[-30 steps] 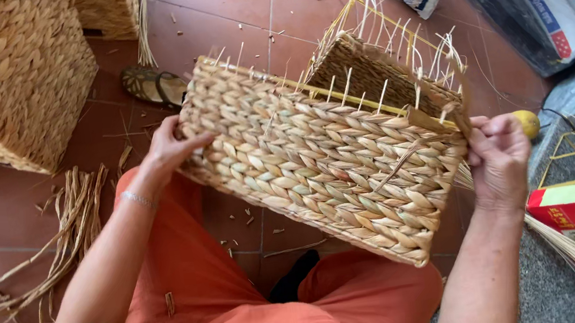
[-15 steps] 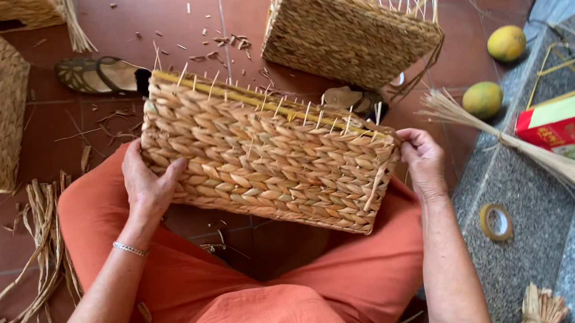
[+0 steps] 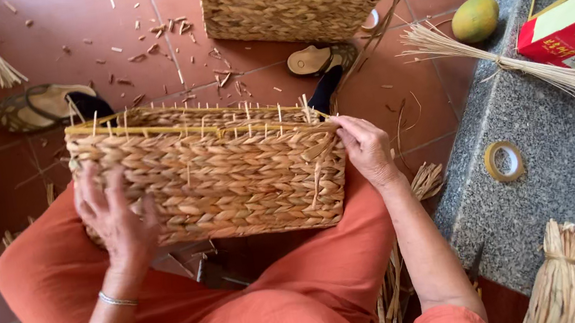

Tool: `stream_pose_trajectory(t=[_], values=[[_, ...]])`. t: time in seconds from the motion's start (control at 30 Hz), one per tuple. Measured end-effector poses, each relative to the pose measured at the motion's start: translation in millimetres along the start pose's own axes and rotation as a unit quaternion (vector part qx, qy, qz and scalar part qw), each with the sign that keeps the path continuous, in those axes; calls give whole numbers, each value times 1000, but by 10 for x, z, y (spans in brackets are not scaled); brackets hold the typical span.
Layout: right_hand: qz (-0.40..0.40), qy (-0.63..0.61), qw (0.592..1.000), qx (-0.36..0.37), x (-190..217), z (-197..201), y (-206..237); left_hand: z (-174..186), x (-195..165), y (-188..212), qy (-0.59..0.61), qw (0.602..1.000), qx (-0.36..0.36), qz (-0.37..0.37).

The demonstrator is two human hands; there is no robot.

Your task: The person sits on the floor weaving dried water hyacinth strands around the rim of a woven basket, tucking and threading strands through the weave by hand, and uses scissors to trim excess strand ends. They reach for new strands from bundles on the floor and continue weaving around the basket edge.

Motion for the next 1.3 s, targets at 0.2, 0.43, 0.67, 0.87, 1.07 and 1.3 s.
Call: stream_pose_trajectory(t=[0.2,0.43,0.67,0.87,1.07,1.3], values=[[46,7,999,-9,-7,50,-150,-408,-934,-503,287,943,96,-137],[-77,-152,984,48,-286,13,-136,-965,-1876,-1020,389,864,300,-114],[-90,-219,971,39,-430,-29,-45,-1153,-2357,-1057,234,920,281,-140],[-47,-199,979,11,-333,-39,-135,-1192,-2330,-724,233,922,168,-258],[-97,-156,982,41,-216,15,-259,-1173,-2320,-588,133,920,163,-331],[36,-80,994,57,-37,128,-213,-804,-2037,-795,-165,938,23,-305]])
Point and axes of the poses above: each hand's wrist, its own y-axis away from the middle knuckle, its own z-axis out of the back of the hand, x = y × z, the point moved 2 cm from there along -y, towards the middle knuckle, and after that the axes turned 10 degrees about x, right-handed, at the moved point
